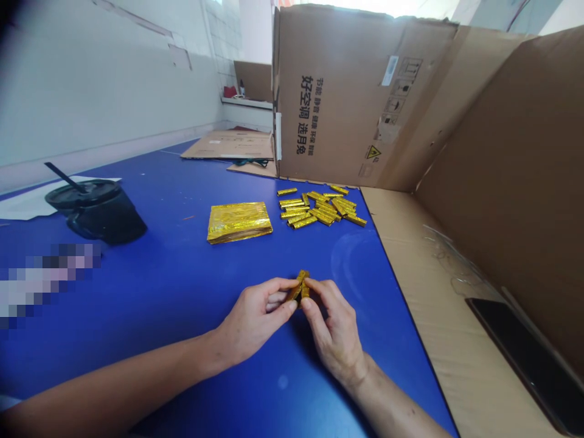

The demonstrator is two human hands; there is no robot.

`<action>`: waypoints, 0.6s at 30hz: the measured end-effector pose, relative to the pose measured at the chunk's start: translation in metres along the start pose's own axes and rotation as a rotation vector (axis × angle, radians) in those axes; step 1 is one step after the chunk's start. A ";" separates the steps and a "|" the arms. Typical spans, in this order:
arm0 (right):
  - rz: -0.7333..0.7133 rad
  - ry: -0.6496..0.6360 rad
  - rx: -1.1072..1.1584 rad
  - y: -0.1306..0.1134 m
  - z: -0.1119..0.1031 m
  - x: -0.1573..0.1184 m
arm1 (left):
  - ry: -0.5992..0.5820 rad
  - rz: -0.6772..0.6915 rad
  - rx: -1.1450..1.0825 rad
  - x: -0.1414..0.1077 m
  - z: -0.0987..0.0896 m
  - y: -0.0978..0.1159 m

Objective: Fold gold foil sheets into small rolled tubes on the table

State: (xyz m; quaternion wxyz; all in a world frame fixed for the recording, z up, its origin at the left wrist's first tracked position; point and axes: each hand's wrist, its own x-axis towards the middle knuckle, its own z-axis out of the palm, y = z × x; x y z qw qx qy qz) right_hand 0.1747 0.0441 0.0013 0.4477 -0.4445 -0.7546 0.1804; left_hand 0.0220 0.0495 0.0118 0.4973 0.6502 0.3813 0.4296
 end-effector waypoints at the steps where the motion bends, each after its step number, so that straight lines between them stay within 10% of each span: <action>1: 0.022 0.001 0.011 0.000 0.000 0.000 | 0.002 0.002 0.018 0.000 0.000 0.000; 18: 0.151 0.087 0.058 0.000 0.004 -0.001 | 0.030 -0.034 0.005 -0.001 0.001 -0.001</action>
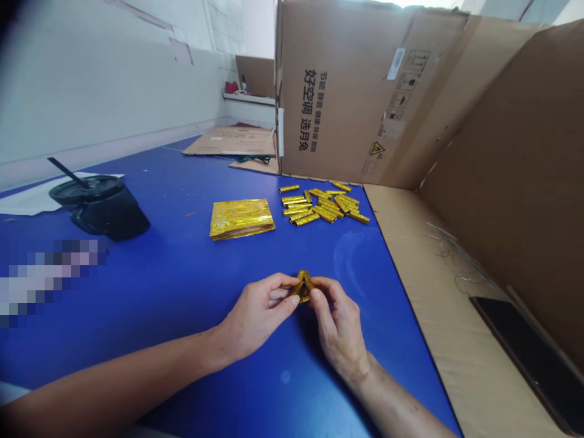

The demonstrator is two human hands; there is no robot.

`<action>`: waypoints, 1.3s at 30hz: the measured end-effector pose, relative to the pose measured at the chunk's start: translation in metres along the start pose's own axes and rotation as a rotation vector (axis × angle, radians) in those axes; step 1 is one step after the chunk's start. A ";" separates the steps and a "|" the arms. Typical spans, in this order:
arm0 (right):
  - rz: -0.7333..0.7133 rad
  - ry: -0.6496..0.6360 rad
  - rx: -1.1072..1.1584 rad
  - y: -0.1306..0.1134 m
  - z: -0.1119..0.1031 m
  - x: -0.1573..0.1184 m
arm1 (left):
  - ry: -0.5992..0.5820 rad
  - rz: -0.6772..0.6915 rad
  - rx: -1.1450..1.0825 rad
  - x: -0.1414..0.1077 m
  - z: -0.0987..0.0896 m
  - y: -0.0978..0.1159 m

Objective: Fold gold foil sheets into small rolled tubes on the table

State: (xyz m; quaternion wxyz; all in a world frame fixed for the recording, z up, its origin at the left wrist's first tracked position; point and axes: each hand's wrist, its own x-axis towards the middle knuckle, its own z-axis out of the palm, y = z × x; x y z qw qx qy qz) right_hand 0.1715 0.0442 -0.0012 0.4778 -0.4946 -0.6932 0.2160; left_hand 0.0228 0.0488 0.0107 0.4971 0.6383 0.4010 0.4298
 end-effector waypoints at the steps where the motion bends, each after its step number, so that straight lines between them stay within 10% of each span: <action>1: 0.001 0.004 0.001 0.000 0.000 0.000 | 0.002 0.002 0.014 0.000 0.000 0.000; 30: -0.017 -0.088 0.067 0.003 0.002 0.000 | 0.032 0.142 0.143 -0.001 0.001 -0.006; 39: 0.133 -0.095 0.387 0.005 0.006 0.003 | 0.011 0.234 0.228 -0.003 -0.001 -0.010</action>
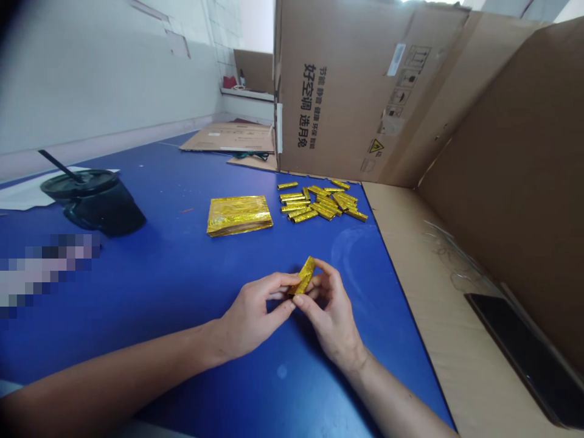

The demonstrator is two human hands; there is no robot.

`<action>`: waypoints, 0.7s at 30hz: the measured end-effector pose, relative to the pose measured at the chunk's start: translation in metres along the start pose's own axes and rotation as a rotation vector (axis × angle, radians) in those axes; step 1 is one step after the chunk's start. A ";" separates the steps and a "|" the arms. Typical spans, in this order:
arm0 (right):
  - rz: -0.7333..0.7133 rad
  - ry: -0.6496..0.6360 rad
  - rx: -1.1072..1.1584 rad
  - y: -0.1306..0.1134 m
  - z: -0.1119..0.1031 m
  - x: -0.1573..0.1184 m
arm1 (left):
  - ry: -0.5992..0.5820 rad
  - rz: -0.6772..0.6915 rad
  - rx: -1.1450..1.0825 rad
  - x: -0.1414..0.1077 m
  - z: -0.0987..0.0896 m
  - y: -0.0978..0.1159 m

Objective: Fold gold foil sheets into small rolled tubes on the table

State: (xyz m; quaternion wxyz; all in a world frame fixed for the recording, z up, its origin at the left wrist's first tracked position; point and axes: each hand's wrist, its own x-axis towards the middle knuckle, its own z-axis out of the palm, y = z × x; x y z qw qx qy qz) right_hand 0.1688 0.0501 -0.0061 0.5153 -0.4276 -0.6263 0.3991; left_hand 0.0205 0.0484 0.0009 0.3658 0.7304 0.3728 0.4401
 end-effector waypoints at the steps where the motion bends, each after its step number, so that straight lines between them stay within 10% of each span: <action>1: 0.014 -0.009 0.037 0.000 0.000 0.000 | -0.018 0.007 -0.023 0.000 -0.001 0.001; 21: 0.037 0.097 -0.024 0.006 -0.003 0.003 | -0.011 -0.314 -0.470 0.008 0.000 0.003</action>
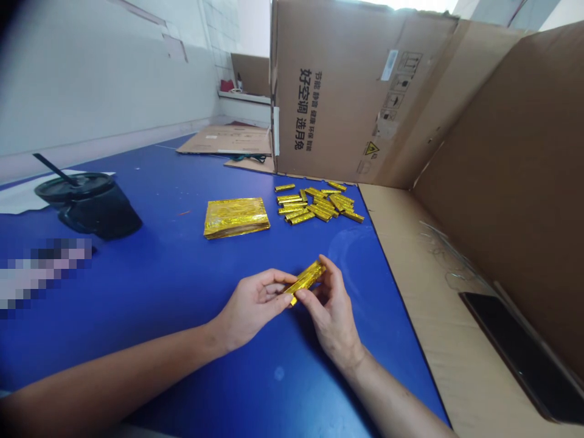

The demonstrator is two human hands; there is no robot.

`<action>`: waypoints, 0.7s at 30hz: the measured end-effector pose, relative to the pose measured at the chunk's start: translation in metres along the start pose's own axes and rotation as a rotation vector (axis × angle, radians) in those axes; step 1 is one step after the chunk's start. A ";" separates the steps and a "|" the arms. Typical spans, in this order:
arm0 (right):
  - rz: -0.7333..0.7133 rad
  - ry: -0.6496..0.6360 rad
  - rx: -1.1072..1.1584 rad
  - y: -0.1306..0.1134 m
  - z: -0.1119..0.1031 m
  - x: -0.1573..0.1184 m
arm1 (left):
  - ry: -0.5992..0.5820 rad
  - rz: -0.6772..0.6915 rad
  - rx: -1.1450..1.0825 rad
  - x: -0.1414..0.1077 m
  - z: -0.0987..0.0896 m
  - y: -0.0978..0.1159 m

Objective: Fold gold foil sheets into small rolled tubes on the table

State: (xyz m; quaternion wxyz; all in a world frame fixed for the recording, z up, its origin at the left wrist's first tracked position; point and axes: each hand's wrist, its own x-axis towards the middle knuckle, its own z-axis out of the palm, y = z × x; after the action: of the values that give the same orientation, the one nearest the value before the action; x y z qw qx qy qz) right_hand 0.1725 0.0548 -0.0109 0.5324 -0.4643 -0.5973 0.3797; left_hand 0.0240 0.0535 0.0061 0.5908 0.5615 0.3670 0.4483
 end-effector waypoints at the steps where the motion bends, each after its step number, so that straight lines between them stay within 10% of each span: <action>1: 0.011 0.014 0.030 -0.001 0.000 0.001 | 0.008 0.002 -0.001 0.001 -0.001 0.001; 21: 0.031 0.080 0.180 -0.014 -0.003 0.000 | 0.178 -0.046 -0.083 0.011 -0.010 0.010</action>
State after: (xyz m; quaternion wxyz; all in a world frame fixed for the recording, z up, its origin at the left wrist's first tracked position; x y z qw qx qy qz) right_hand 0.1738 0.0504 0.0023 0.5895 -0.4386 -0.5319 0.4210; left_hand 0.0174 0.0673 0.0154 0.5885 0.4861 0.4119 0.4976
